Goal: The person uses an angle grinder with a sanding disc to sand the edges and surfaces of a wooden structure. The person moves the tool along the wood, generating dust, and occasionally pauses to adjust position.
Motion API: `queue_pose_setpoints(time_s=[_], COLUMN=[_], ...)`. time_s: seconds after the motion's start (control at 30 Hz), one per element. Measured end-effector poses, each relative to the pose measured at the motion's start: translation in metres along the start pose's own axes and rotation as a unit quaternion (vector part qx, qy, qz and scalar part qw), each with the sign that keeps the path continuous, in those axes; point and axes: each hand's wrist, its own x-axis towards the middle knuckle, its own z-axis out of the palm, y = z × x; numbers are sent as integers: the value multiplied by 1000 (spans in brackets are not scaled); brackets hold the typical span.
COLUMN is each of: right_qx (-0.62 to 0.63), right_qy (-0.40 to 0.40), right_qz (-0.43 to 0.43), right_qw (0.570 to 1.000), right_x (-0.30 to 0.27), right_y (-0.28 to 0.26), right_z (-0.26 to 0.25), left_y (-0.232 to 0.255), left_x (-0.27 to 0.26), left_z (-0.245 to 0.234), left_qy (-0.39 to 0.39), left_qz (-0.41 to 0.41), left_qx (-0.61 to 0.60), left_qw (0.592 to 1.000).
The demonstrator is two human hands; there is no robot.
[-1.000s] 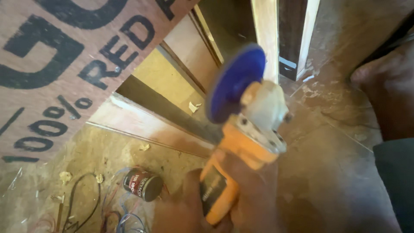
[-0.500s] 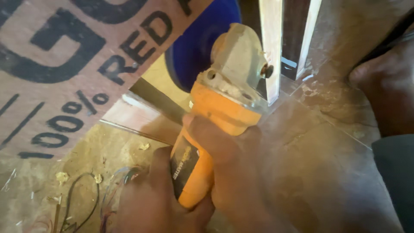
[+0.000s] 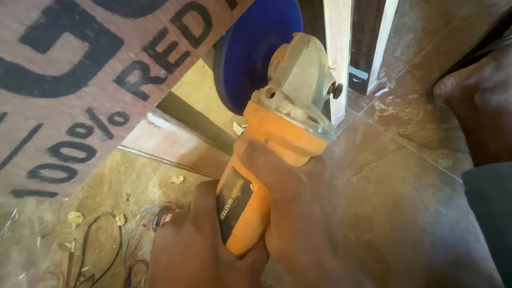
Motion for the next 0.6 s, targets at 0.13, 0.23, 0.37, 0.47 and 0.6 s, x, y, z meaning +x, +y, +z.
queue_pose_setpoints(time_s=[0.13, 0.23, 0.37, 0.47, 0.6], right_qx=[53, 89, 75, -26, -19], right_qy=[-6, -2, -4, -10, -16], right_qz=[-21, -10, -13, -13, -23], right_qw=[998, 996, 997, 1000, 999], right_x=[1, 0, 5, 7, 4], right_y=[8, 7, 5, 3, 7], right_z=[-7, -9, -10, -11, -15], left_y=[1, 3, 7, 6, 3], left_x=[4, 2, 4, 5, 4], left_z=[9, 11, 6, 5, 13], left_qy=[-24, -17, -15, 4, 3], left_qz=[-4, 5, 4, 11, 12], left_qx=[-4, -18, 13, -1, 5], left_qw=[1000, 1000, 1000, 1000, 1000])
